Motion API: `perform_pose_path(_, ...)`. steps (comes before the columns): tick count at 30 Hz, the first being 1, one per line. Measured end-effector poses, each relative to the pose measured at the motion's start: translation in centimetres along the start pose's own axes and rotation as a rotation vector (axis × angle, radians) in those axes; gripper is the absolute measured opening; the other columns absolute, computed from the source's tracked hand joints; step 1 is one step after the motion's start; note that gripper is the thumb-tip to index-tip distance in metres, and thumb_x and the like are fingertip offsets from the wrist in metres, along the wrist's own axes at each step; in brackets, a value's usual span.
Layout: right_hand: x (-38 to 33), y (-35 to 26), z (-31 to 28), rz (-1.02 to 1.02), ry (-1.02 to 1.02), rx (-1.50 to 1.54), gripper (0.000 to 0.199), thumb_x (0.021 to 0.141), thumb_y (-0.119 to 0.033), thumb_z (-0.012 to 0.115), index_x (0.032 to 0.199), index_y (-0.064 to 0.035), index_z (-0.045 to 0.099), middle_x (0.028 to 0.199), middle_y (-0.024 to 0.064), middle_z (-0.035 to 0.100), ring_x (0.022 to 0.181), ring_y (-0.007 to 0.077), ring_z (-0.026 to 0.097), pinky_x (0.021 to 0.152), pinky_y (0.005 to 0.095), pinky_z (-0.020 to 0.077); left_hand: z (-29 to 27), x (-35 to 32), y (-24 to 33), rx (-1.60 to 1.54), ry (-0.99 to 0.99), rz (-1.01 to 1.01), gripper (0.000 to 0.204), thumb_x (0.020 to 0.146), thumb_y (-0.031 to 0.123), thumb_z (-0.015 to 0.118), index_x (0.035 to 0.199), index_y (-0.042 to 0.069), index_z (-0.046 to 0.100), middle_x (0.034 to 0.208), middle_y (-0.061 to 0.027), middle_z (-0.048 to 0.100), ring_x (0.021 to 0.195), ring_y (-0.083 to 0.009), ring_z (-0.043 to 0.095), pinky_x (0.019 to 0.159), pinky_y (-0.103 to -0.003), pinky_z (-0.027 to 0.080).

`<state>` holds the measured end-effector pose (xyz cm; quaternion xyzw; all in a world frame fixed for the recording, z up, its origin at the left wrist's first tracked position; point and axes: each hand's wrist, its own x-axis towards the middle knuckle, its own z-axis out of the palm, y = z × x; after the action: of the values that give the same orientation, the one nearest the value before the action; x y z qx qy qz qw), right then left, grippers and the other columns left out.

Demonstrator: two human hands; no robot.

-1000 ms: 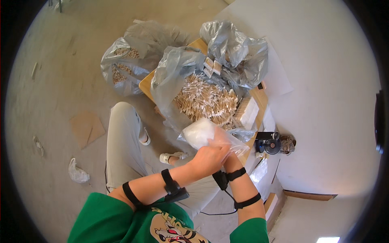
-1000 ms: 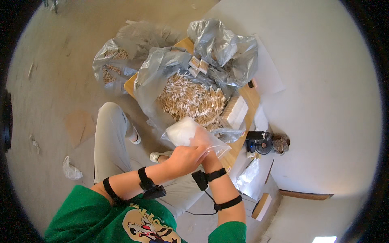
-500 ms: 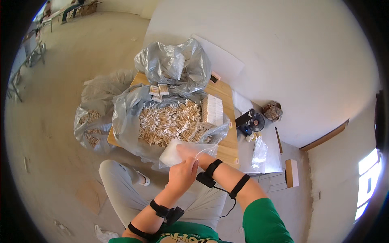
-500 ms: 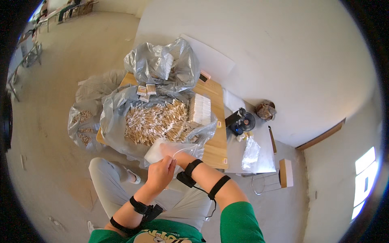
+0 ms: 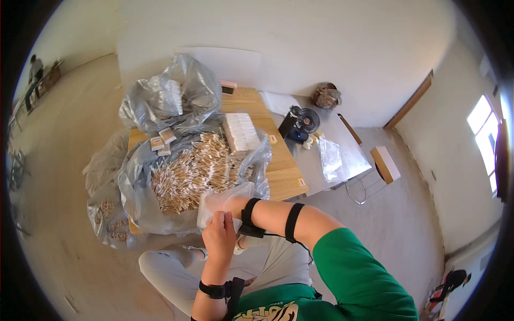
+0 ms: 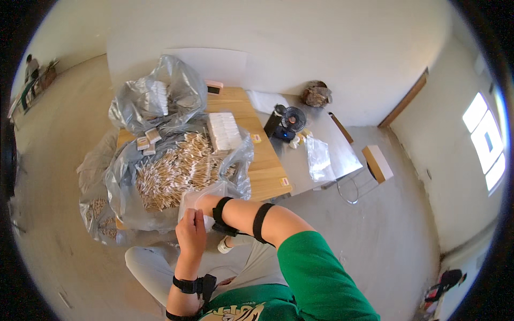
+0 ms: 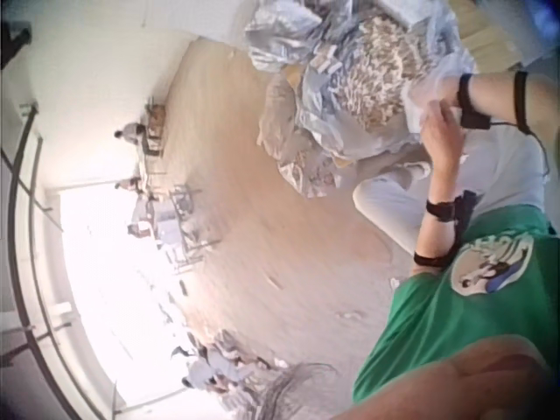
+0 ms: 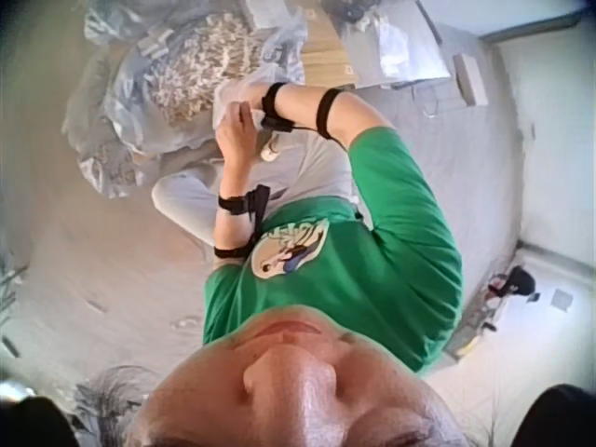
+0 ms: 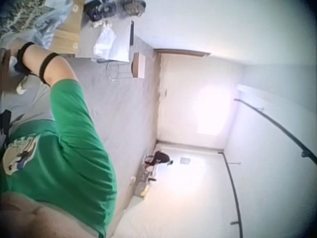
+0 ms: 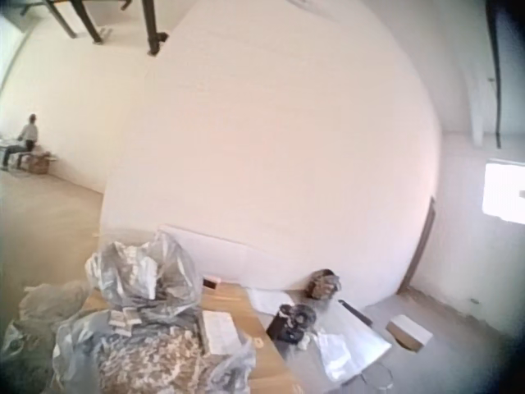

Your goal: Manually sorting and packaging small components into plastic bags in a factory or warehouse setting.

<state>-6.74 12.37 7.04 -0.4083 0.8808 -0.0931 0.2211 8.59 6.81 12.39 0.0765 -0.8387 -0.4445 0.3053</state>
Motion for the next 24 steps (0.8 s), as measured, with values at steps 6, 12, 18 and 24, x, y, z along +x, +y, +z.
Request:
perform_pose_path(6,-0.5,-0.2,0.1,0.027,-0.002,-0.003,0.021,0.077,-0.02,0.059,0.083,-0.0014,0.065,0.087,0.0209,0.065,0.083,0.0359,0.062,0.073,0.0443,0.0474,-0.1,0.2,0.6,-0.091,-0.053,-0.062,0.02,0.09,0.015,0.056,0.075,0.004,0.048,0.06,-0.0182,0.053,0.056,-0.0377,0.053,0.049,-0.042,0.039)
perform_pose_path(12,-0.6,-1.5,0.8,-0.055,-0.059,-0.02,0.02,0.074,-0.019,0.06,0.08,-0.0012,0.068,0.086,0.0217,0.066,0.084,0.0371,0.063,0.074,0.0456,0.0478,-0.6,0.1,-1.1,-0.147,-0.048,-0.1,0.022,0.091,0.014,0.054,0.074,0.003,0.048,0.06,-0.0187,0.05,0.055,-0.0388,0.049,0.048,-0.041,0.037)
perform_pose_path(18,-0.6,-0.9,-3.0,-0.204,-0.134,-0.142,0.023,0.077,-0.021,0.059,0.088,-0.0038,0.069,0.092,0.0188,0.067,0.087,0.0355,0.063,0.078,0.0442,0.0479,-2.3,3.3,-0.1,-0.137,-0.077,-0.148,0.025,0.091,0.017,0.057,0.072,0.002,0.049,0.054,-0.0129,0.049,0.047,-0.0244,0.048,0.047,-0.036,0.038)
perform_pose_path(24,-7.5,-2.8,-11.7,-0.321,0.217,0.09,0.018,0.078,-0.021,0.066,0.086,-0.0051,0.064,0.099,0.0147,0.062,0.09,0.0341,0.059,0.075,0.0431,0.0463,-4.4,6.8,-1.0,-0.11,-0.172,-0.319,0.027,0.087,0.023,0.063,0.073,0.001,0.054,0.055,-0.006,0.053,0.048,-0.0131,0.048,0.046,-0.03,0.038)
